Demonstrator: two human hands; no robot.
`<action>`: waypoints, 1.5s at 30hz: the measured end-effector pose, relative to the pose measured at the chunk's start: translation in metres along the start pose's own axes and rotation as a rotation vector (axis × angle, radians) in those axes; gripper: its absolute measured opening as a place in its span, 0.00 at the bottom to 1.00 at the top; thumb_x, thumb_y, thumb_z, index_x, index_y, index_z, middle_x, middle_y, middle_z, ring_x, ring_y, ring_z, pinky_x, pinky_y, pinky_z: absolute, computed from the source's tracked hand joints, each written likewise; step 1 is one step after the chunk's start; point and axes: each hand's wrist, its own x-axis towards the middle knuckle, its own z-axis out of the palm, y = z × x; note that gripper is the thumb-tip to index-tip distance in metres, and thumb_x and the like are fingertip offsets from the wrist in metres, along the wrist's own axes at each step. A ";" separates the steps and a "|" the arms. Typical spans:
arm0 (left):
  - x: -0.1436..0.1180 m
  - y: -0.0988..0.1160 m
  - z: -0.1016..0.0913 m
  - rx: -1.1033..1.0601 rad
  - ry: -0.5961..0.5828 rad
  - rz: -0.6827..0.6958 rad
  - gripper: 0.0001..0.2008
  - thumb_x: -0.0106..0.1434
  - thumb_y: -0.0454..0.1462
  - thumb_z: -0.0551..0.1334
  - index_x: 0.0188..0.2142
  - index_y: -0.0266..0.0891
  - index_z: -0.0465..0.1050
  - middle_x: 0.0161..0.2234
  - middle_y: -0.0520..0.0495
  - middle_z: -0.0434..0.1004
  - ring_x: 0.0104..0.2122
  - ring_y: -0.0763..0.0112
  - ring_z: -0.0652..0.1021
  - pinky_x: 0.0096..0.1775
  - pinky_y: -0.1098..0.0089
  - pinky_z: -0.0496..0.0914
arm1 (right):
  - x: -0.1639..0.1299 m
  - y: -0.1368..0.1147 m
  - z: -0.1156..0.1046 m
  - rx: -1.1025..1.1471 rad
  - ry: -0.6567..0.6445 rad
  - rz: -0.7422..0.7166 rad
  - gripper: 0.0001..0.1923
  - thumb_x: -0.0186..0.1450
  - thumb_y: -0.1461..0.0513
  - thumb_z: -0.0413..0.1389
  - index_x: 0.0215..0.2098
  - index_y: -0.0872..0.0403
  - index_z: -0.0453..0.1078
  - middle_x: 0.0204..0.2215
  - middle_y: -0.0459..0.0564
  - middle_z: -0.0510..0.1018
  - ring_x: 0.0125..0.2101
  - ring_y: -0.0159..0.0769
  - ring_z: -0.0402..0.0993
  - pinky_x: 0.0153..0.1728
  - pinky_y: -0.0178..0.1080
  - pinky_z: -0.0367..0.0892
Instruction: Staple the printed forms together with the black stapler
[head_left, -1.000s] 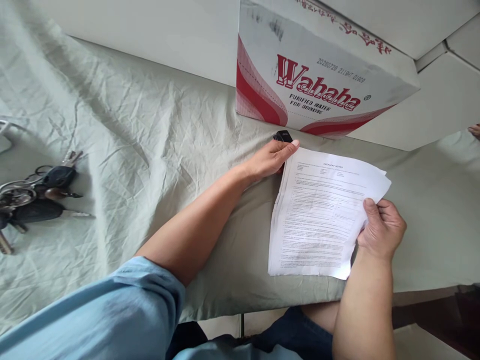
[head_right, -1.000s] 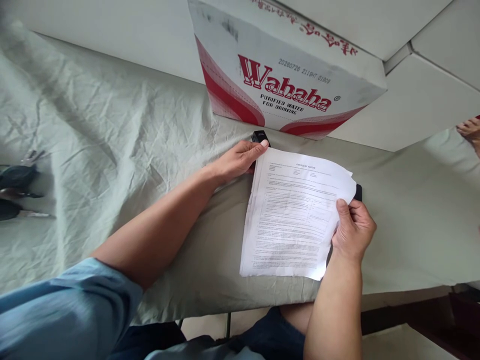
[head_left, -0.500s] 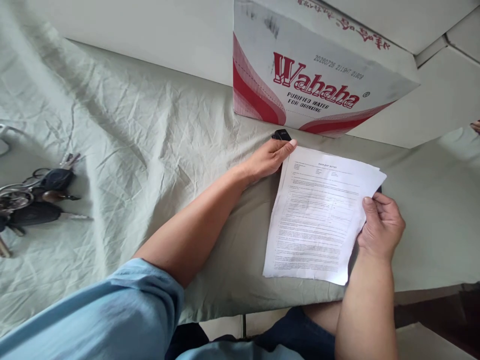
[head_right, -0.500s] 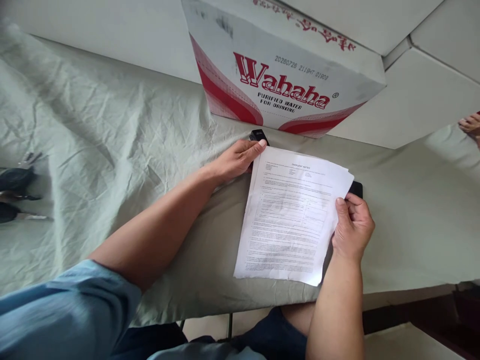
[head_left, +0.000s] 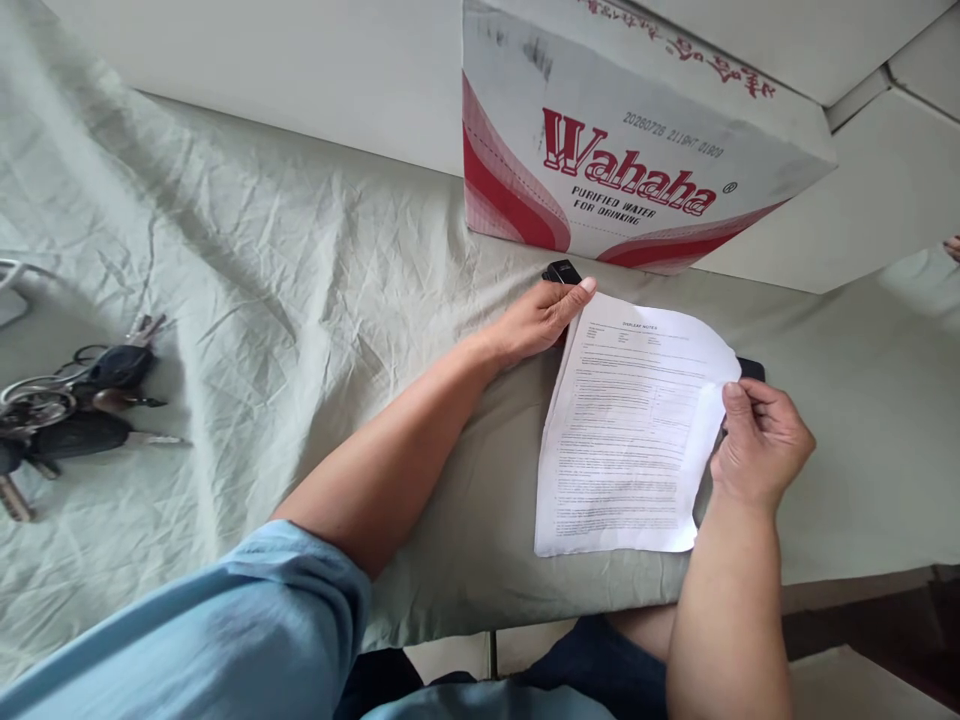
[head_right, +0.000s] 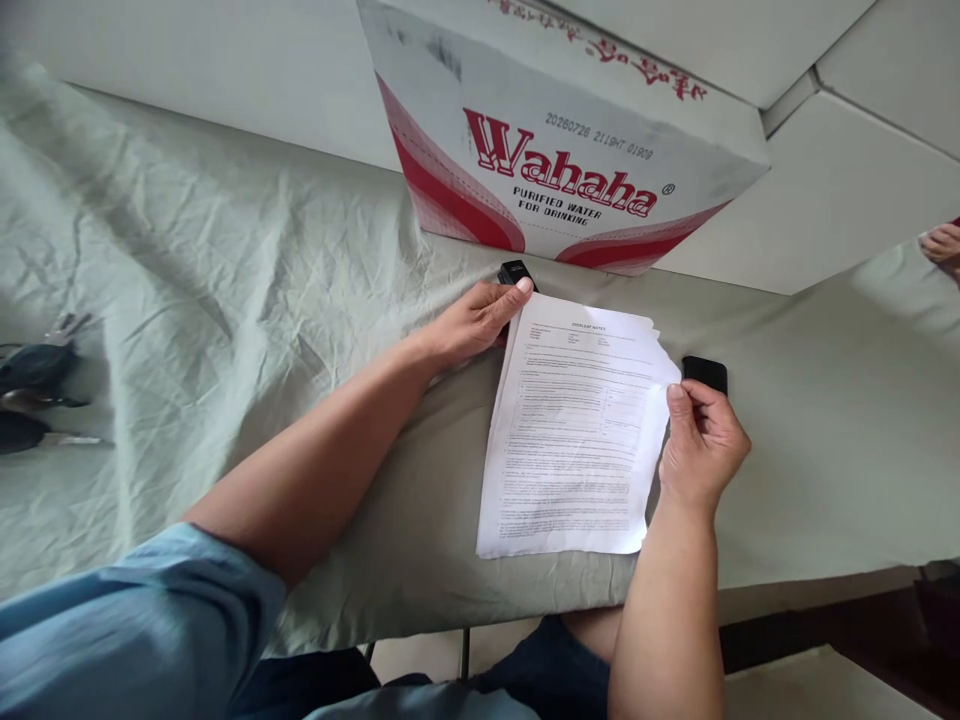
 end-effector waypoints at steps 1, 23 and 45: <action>0.001 -0.001 0.000 -0.008 0.005 0.015 0.43 0.74 0.80 0.57 0.31 0.45 0.66 0.30 0.48 0.70 0.36 0.65 0.76 0.38 0.65 0.73 | 0.000 -0.002 0.001 0.007 0.001 0.009 0.29 0.56 0.37 0.83 0.38 0.49 0.89 0.27 0.43 0.82 0.27 0.34 0.72 0.32 0.42 0.72; 0.004 -0.006 -0.004 0.000 -0.071 0.051 0.32 0.70 0.68 0.76 0.42 0.41 0.83 0.38 0.45 0.86 0.40 0.61 0.82 0.45 0.61 0.75 | 0.009 0.008 -0.016 -0.035 -0.131 0.050 0.27 0.58 0.40 0.83 0.39 0.51 0.87 0.31 0.43 0.83 0.31 0.36 0.74 0.42 0.47 0.78; 0.025 -0.027 0.000 -0.406 0.396 0.099 0.34 0.74 0.75 0.67 0.47 0.49 0.79 0.40 0.46 0.85 0.56 0.56 0.83 0.55 0.58 0.79 | 0.011 -0.004 -0.038 0.186 -0.455 0.441 0.38 0.47 0.46 0.89 0.51 0.47 0.87 0.51 0.53 0.94 0.59 0.54 0.90 0.67 0.60 0.86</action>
